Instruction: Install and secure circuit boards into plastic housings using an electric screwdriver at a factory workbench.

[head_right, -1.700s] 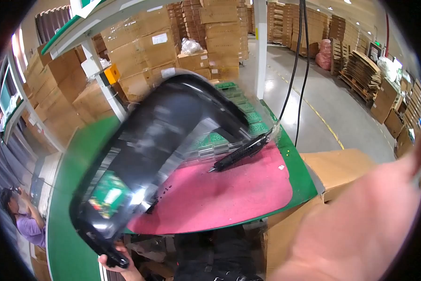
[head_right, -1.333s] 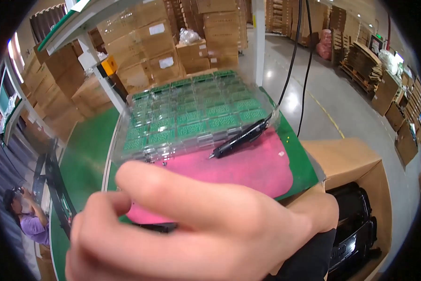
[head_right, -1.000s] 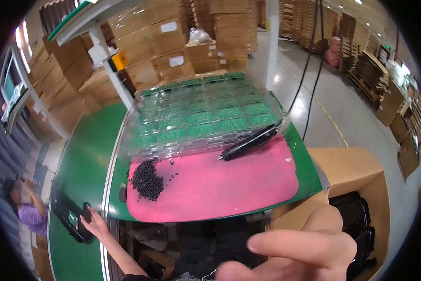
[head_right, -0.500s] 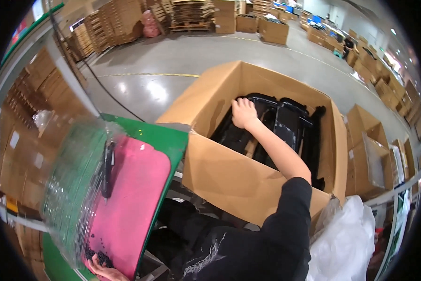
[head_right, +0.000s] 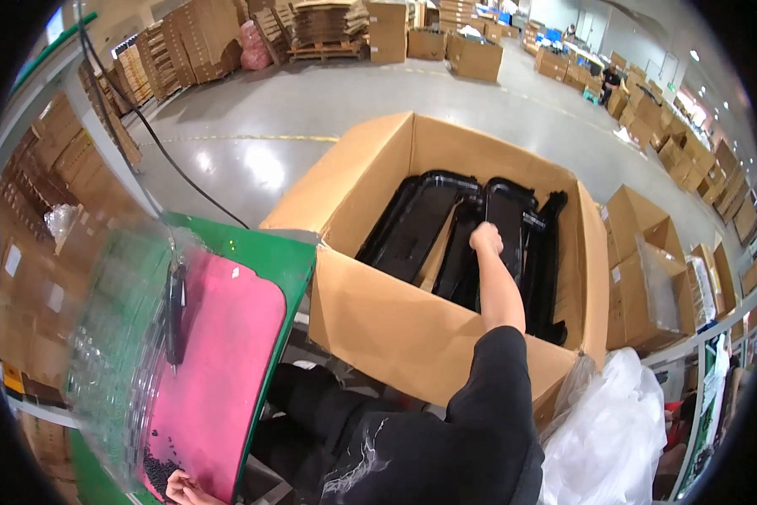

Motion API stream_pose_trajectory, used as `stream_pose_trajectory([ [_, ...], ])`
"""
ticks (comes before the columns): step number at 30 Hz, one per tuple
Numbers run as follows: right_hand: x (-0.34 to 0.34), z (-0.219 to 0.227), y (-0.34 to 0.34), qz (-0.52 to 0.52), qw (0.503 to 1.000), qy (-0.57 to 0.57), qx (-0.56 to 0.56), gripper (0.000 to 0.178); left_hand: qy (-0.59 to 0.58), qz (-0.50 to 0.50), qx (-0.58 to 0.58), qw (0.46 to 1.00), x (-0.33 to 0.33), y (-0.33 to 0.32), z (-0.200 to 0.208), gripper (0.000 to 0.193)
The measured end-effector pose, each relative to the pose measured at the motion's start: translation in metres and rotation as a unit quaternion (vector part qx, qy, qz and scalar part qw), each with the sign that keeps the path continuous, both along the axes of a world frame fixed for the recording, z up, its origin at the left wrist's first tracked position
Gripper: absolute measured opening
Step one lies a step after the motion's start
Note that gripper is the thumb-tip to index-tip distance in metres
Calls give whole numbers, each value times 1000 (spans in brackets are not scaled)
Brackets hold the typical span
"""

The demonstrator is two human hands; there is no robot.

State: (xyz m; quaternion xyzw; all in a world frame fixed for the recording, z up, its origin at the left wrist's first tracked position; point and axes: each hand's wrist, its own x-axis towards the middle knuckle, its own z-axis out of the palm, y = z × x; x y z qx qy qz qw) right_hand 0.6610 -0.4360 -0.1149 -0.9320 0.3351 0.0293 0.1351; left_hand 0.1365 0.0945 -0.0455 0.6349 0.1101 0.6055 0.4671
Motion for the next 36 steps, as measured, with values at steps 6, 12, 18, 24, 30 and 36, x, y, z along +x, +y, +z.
stream_pose_trajectory([
  [6,14,109,-44,112,950,-163,241,26,170,-49,26,984,16,-19,24,5],
  [12,-42,296,55,188,661,-365,628,29,166,-250,64,952,101,-62,14,42],
  [18,-158,332,231,312,539,-357,696,19,150,-293,187,926,186,-138,78,115],
  [24,-193,309,295,706,520,-133,461,68,127,-450,-200,861,118,-126,35,69],
  [30,-156,213,352,939,219,-256,-66,63,147,34,-358,921,36,-130,20,59],
  [36,-166,165,394,981,151,-113,-52,34,409,139,-132,892,-20,-61,62,63],
])
